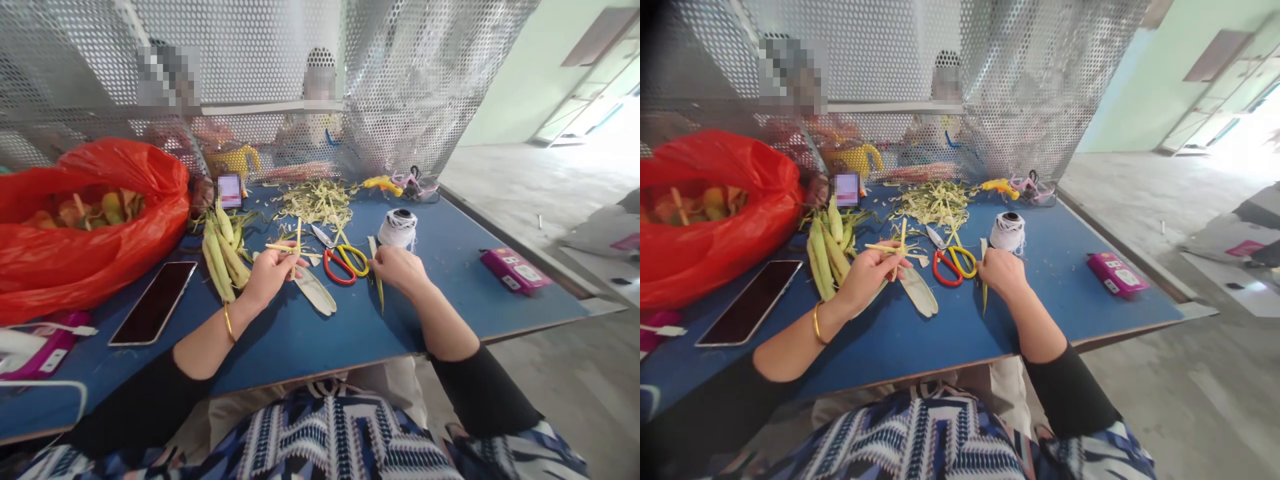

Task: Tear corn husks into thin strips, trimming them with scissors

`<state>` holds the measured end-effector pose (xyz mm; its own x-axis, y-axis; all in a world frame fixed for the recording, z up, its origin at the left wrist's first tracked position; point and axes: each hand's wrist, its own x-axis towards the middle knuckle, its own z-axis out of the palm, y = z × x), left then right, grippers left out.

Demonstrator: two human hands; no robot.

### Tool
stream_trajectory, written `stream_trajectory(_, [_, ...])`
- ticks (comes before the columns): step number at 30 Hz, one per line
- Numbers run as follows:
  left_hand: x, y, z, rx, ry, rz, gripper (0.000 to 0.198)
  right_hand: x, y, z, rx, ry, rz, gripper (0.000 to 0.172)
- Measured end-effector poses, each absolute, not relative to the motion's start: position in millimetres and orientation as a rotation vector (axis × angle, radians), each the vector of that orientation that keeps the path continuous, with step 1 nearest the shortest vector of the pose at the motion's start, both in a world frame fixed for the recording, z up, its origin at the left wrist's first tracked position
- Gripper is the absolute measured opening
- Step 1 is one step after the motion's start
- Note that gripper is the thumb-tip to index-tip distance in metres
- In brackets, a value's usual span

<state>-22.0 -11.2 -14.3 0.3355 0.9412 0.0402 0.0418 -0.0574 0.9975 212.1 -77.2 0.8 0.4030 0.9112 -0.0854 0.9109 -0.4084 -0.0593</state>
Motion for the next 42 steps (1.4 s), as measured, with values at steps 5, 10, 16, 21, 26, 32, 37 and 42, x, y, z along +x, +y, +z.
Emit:
stream_trajectory(5, [-25, -7, -15, 1.668, 1.025, 1.122, 0.007, 208, -80, -1, -2.648, -1.653, 0.173, 0.030])
stream_trajectory(10, [-27, 2, -17, 1.489, 1.124, 1.079, 0.014, 207, -87, 4, -2.622, -1.659, 0.184, 0.026])
stream_trajectory(16, [-42, 10, -3, 1.340, 1.214, 0.923, 0.020, 230, -122, 16, -2.460, -1.595, 0.310, 0.017])
stream_trajectory(21, [-52, -5, 19, 1.641, 1.383, 1.212, 0.019, 253, -161, 22, -2.381, -1.495, 0.403, 0.012])
stream_trajectory(26, [-18, -47, 20, 1.557, 0.953, 0.831, 0.006, 229, -163, 16, -1.759, -1.402, 0.628, 0.017])
stream_trajectory(32, [22, -64, 6, 1.051, 0.776, 0.742, 0.011, 161, -137, -12, -1.466, -1.230, 0.970, 0.026])
stream_trajectory(37, [20, -47, 6, 0.937, 0.921, 0.945, 0.017, 154, -133, -18, -1.444, -1.462, 0.996, 0.019])
stream_trajectory(42, [10, -25, 4, 0.964, 0.978, 0.977, 0.014, 176, -99, 1, -1.761, -1.951, 0.605, 0.008])
